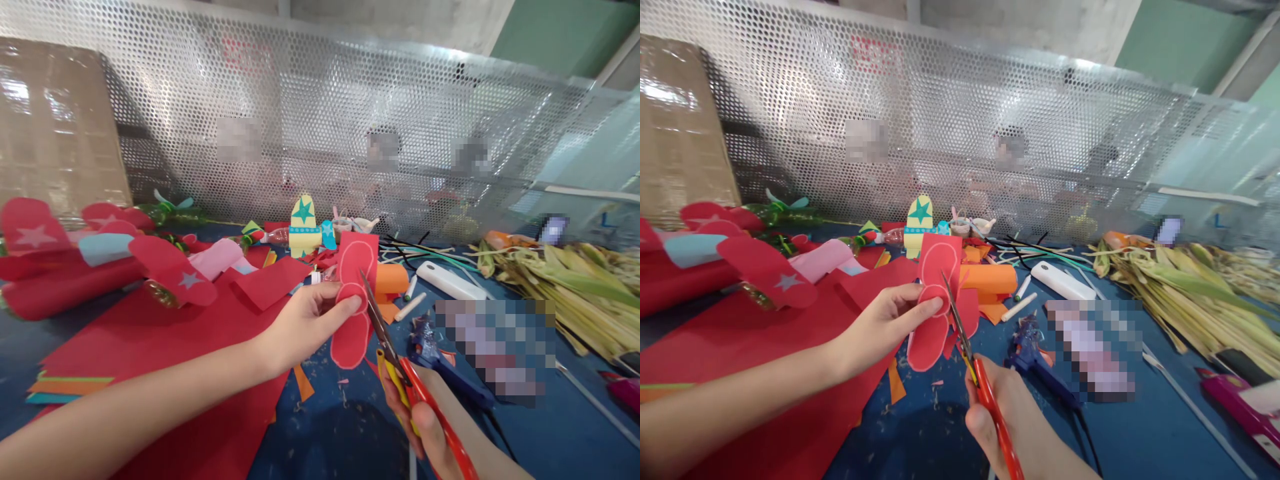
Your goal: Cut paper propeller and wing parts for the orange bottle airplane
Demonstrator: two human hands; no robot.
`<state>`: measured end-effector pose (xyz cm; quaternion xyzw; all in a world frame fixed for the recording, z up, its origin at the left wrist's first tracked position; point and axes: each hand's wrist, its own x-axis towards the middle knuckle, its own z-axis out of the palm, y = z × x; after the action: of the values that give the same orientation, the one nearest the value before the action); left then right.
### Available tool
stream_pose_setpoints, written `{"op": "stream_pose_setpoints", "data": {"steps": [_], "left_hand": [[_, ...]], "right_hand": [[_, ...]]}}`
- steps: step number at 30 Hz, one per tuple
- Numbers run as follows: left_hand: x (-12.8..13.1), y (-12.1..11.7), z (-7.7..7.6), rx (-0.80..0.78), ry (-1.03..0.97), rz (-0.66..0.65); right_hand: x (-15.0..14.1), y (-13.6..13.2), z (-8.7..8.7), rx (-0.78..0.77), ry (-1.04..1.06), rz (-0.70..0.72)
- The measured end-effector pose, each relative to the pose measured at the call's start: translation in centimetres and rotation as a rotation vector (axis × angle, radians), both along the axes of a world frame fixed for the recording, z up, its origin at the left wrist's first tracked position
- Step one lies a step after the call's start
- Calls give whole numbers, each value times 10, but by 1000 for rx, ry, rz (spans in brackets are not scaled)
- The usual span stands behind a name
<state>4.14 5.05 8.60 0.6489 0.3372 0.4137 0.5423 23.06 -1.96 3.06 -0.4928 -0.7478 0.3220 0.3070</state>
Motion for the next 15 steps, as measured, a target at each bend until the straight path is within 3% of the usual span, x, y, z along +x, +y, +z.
{"op": "stream_pose_setpoints", "data": {"steps": [7, 15], "left_hand": [[0, 1, -1, -10, -6, -11], [1, 0, 1, 0, 2, -27]], "right_hand": [[1, 1, -1, 12, 40, 48], [-2, 1, -3, 15, 0, 10]]}}
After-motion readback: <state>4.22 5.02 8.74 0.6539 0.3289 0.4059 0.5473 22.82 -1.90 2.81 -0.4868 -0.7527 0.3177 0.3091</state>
